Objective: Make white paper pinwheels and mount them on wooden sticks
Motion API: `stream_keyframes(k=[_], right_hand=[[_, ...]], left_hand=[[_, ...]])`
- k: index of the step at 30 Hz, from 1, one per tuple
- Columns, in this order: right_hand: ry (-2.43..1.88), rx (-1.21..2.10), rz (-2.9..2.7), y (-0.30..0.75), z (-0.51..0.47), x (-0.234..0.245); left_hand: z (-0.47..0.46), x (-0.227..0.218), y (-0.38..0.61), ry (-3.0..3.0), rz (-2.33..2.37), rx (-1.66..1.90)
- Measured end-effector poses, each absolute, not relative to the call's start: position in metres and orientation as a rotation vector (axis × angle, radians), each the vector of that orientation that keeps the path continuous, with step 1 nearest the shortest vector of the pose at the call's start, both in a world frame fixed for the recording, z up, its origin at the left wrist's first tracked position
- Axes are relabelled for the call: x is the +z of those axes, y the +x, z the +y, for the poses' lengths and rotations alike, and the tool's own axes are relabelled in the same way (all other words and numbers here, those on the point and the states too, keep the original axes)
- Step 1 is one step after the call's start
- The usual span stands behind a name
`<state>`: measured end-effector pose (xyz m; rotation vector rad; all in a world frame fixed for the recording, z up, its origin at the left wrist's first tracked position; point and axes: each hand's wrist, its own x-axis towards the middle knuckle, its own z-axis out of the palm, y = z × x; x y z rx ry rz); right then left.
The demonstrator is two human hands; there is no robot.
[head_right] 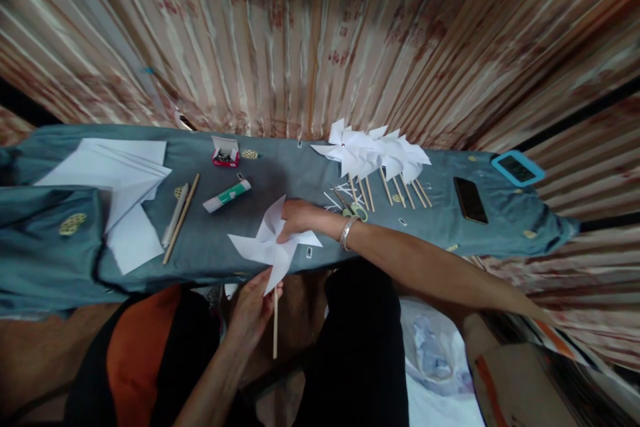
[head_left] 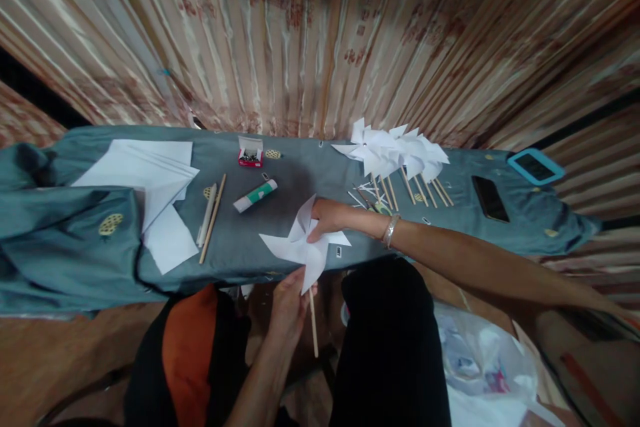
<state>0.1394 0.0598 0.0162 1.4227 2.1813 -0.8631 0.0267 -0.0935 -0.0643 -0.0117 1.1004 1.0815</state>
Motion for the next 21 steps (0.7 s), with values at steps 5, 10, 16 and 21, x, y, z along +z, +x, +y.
stream_keyframes(k=[5, 10, 16, 21], right_hand=[[1.467, -0.979, 2.117, 0.138, 0.0632, 0.0153], [1.511, -1.032, 2.1, 0.1359, 0.0631, 0.0155], [1.548, -1.055, 2.077, 0.1326, 0.0606, 0.0204], [1.586, -1.038, 2.055, 0.1308, 0.0588, 0.0216]], left_hand=[[-0.0917, -0.0622, 0.0267, -0.029, 1.117, 1.069], [-0.091, -0.0617, 0.0281, -0.074, 1.13, 1.075], [-0.0903, -0.0605, 0.03, -0.08, 1.12, 1.083], [-0.0895, -0.058, 0.029, -0.065, 1.1, 1.061]])
